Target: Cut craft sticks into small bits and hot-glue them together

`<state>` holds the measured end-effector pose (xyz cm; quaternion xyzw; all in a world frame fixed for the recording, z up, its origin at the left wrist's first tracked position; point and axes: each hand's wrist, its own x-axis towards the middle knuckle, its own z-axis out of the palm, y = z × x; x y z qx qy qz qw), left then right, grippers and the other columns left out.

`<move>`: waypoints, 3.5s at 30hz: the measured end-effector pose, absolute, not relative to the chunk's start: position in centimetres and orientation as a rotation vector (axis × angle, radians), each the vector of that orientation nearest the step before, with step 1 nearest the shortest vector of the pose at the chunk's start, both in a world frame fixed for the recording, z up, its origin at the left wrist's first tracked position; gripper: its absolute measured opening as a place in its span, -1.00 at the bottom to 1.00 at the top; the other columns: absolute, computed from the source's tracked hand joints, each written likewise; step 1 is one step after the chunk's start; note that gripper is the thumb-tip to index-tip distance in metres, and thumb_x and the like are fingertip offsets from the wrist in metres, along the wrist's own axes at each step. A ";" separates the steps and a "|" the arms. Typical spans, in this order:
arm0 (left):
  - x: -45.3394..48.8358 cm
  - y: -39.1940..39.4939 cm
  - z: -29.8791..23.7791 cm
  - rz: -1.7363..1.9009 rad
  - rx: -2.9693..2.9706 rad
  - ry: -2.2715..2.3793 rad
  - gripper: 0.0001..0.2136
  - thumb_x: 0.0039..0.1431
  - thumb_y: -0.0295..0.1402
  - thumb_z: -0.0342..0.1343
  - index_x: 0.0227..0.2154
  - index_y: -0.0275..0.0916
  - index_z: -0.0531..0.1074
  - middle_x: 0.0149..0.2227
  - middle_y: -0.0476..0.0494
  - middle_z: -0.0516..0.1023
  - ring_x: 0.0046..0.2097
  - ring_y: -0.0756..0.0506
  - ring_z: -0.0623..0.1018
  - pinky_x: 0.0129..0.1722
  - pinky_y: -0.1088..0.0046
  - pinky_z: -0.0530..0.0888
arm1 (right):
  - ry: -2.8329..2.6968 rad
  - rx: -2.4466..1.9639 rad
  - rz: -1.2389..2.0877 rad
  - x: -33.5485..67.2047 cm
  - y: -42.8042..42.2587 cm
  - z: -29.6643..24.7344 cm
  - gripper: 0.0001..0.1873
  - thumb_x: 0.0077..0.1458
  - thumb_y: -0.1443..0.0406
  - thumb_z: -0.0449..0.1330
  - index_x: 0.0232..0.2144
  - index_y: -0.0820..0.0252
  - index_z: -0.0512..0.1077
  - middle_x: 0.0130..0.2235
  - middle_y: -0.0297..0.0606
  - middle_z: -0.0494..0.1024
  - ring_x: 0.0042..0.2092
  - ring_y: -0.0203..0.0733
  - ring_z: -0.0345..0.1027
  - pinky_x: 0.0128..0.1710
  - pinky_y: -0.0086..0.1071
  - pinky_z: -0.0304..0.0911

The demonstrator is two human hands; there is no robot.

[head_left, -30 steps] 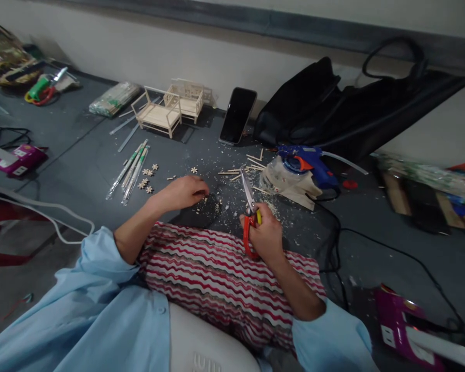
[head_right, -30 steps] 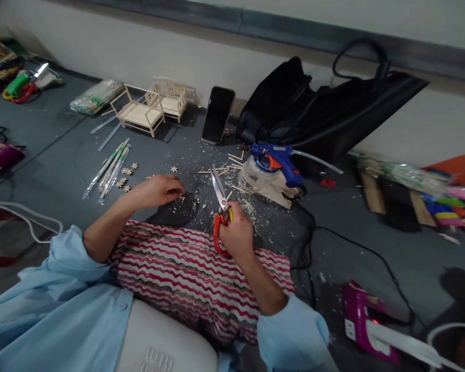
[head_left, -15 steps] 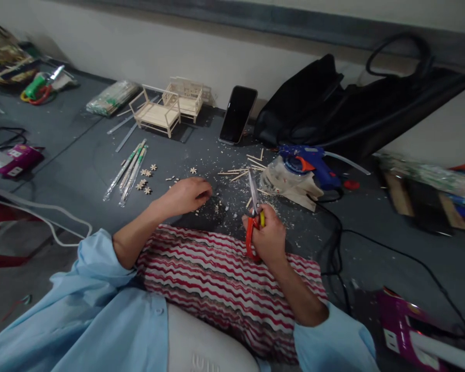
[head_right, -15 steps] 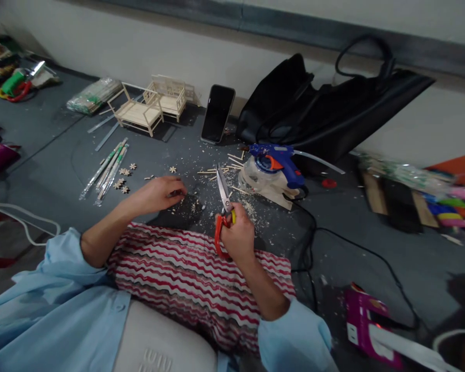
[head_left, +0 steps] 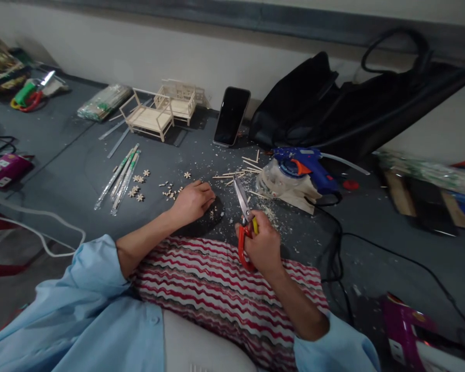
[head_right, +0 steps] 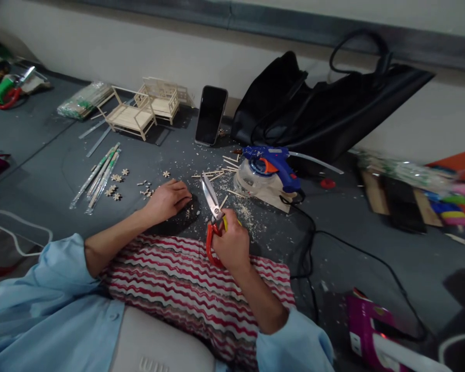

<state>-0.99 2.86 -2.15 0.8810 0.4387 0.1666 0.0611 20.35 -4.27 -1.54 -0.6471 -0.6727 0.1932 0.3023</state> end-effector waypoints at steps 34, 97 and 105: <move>-4.7 0.8 2.2 -0.211 2.423 1.190 -0.91 0.13 -0.35 0.10 -0.34 -0.23 0.47 -0.38 -0.09 0.57 -0.36 -0.07 0.53 -0.44 0.47 0.32 | -1.718 -1.725 0.625 20.4 -4.8 -1.3 -0.72 0.00 0.12 0.17 -0.23 0.09 0.37 -0.56 -0.47 0.39 -0.55 -0.27 0.26 -0.48 -0.42 0.18; 0.1 -0.7 1.4 1.214 0.945 0.750 -0.70 -0.07 -0.49 0.35 -0.27 -0.26 0.40 -0.42 -0.01 0.58 -0.41 0.04 0.55 -0.37 0.55 0.53 | -2.210 -1.651 0.031 19.4 -6.0 -1.0 -0.70 0.14 0.11 0.10 -0.16 0.15 0.39 -0.52 -0.33 0.53 -0.46 -0.16 0.42 -0.44 -0.39 0.10; 0.4 -1.0 1.1 1.267 0.979 0.734 -0.65 -0.08 -0.49 0.36 -0.30 -0.24 0.30 -0.41 -0.01 0.61 -0.40 0.05 0.56 -0.36 0.58 0.52 | -2.249 -1.670 -0.016 19.2 -6.0 -0.7 -0.77 0.09 0.17 0.11 -0.24 0.17 0.39 -0.55 -0.33 0.49 -0.50 -0.18 0.37 -0.46 -0.39 0.03</move>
